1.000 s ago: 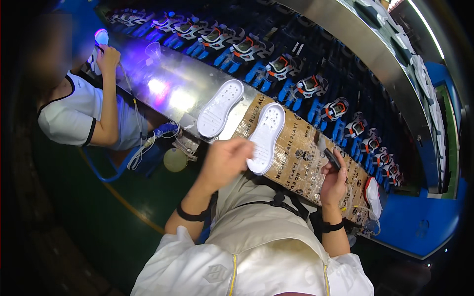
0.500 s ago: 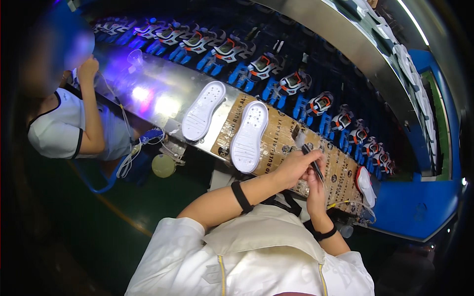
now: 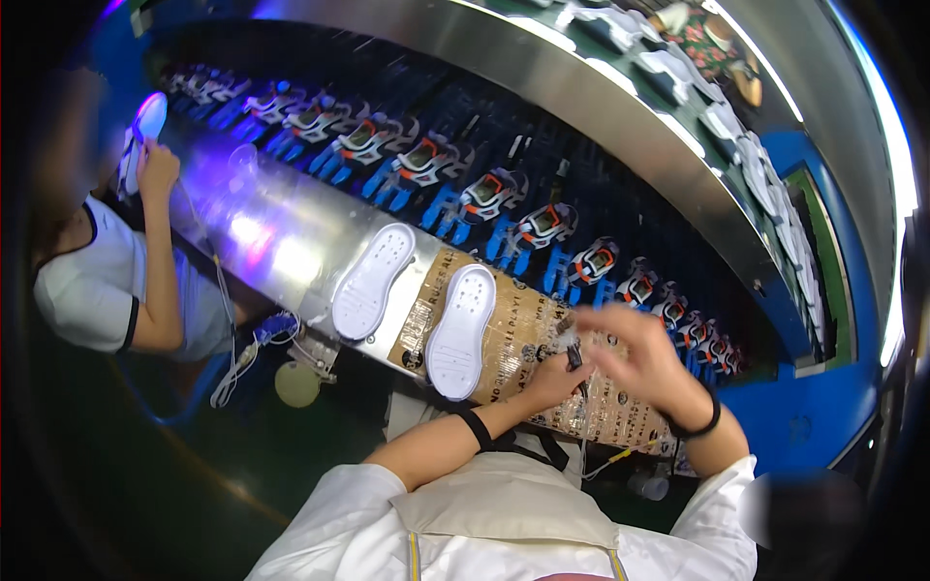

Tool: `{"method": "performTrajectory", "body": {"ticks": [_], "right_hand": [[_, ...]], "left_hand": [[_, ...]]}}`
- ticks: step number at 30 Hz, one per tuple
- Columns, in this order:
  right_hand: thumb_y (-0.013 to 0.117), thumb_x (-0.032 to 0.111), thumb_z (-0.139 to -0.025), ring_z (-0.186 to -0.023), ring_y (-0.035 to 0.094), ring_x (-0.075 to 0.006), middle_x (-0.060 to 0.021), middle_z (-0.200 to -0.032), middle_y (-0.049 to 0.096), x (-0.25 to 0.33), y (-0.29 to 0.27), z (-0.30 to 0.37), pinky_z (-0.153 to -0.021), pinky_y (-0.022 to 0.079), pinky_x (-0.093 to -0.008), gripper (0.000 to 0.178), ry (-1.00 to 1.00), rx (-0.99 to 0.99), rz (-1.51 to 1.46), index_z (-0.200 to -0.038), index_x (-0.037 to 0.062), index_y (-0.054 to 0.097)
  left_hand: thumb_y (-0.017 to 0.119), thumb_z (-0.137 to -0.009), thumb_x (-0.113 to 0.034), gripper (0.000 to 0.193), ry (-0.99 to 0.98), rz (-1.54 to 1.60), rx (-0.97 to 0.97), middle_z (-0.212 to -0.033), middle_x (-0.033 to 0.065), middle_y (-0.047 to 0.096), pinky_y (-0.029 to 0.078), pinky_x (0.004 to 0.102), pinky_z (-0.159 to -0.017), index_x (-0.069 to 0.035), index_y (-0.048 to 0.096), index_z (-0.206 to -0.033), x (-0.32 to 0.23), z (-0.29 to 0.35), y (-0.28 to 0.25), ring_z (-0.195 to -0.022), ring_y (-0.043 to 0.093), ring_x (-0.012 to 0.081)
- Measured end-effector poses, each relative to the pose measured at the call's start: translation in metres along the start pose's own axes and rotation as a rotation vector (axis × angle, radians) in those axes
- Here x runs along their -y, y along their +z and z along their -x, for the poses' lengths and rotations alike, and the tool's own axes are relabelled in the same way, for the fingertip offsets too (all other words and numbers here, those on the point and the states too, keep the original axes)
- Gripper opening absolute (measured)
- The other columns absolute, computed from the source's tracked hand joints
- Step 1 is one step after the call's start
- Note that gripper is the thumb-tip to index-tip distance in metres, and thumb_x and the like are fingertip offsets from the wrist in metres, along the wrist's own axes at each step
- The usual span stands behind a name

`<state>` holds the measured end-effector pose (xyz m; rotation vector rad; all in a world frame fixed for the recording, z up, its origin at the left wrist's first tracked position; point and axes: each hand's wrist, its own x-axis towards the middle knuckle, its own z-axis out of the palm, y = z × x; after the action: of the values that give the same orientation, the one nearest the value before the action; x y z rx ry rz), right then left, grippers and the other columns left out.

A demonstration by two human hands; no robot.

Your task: Applying adhesive or glue to the bottom of shoe soles using a brush.

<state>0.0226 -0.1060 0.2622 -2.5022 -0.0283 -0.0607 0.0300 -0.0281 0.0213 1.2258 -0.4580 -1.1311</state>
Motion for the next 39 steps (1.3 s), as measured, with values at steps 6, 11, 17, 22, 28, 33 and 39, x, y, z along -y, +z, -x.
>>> {"method": "performTrajectory", "body": {"ticks": [6,11,17,22,28,33,39], "right_hand": [[0.068,0.026,-0.095,-0.096,0.073,-0.0316,-0.0197,-0.111,0.073,-0.072,0.036,-0.217,-0.085,0.056,-0.0367,0.038,-0.06,-0.142,0.035,-0.123,0.001,0.069],[0.069,0.039,-0.093,-0.099,0.071,-0.0341,-0.0187,-0.103,0.075,-0.13,0.103,-0.339,-0.088,0.055,-0.042,0.046,-0.057,-0.257,0.078,-0.125,0.0055,0.069],[0.064,0.048,-0.09,-0.099,0.07,-0.0389,-0.0173,-0.097,0.074,-0.155,0.153,-0.376,-0.087,0.054,-0.0475,0.039,0.116,-0.24,0.197,-0.108,0.0151,0.075],[0.066,0.044,-0.091,-0.096,0.073,-0.0339,-0.0152,-0.096,0.076,-0.153,0.151,-0.381,-0.088,0.055,-0.0425,0.035,0.21,-0.281,0.135,-0.108,0.0153,0.078],[0.067,0.039,-0.089,-0.094,0.076,-0.0257,-0.0095,-0.099,0.079,-0.166,0.137,-0.384,-0.087,0.057,-0.0371,0.034,0.369,-0.207,-0.07,-0.112,0.0179,0.08],[0.067,0.035,-0.09,-0.085,0.075,-0.0201,-0.008,-0.097,0.079,-0.181,0.136,-0.387,-0.079,0.057,-0.0343,0.032,0.252,-0.172,-0.219,-0.112,0.0165,0.08],[0.06,0.035,-0.094,-0.09,0.073,-0.0288,-0.0128,-0.1,0.077,-0.155,0.109,-0.418,-0.079,0.056,-0.0402,0.033,0.133,0.13,0.249,-0.106,0.0117,0.08]], "left_hand": [[0.077,-0.09,-0.032,0.034,0.339,-0.326,-0.05,-0.064,0.0104,0.063,0.048,0.0374,-0.055,-0.001,0.064,-0.082,0.012,0.006,-0.008,-0.055,0.06,0.0209],[0.079,-0.087,-0.034,0.041,0.389,-0.326,-0.015,-0.061,0.0141,0.062,0.049,0.0409,-0.055,-0.001,0.06,-0.072,0.01,0.007,-0.013,-0.053,0.061,0.0298],[0.072,-0.091,-0.042,0.047,0.458,-0.423,-0.003,-0.061,0.0157,0.061,0.051,0.0441,-0.06,-0.002,0.058,-0.07,0.009,0.007,-0.015,-0.057,0.063,0.034],[0.071,-0.092,-0.043,0.047,0.408,-0.42,0.041,-0.065,0.0172,0.061,0.05,0.0477,-0.065,-0.002,0.059,-0.072,0.008,0.007,-0.02,-0.064,0.063,0.0376],[0.071,-0.091,-0.043,0.047,0.429,-0.365,0.09,-0.067,0.019,0.06,0.05,0.0487,-0.067,-0.001,0.058,-0.073,0.003,0.005,-0.023,-0.068,0.063,0.0392],[0.073,-0.09,-0.04,0.046,0.435,-0.336,0.092,-0.069,0.0209,0.061,0.05,0.0489,-0.069,0.0,0.058,-0.073,0.005,0.004,-0.022,-0.069,0.063,0.0411],[0.073,-0.09,-0.035,0.044,0.42,-0.309,0.142,-0.077,0.0243,0.064,0.051,0.0481,-0.071,0.005,0.059,-0.076,0.009,0.003,-0.023,-0.075,0.064,0.0424]]}}
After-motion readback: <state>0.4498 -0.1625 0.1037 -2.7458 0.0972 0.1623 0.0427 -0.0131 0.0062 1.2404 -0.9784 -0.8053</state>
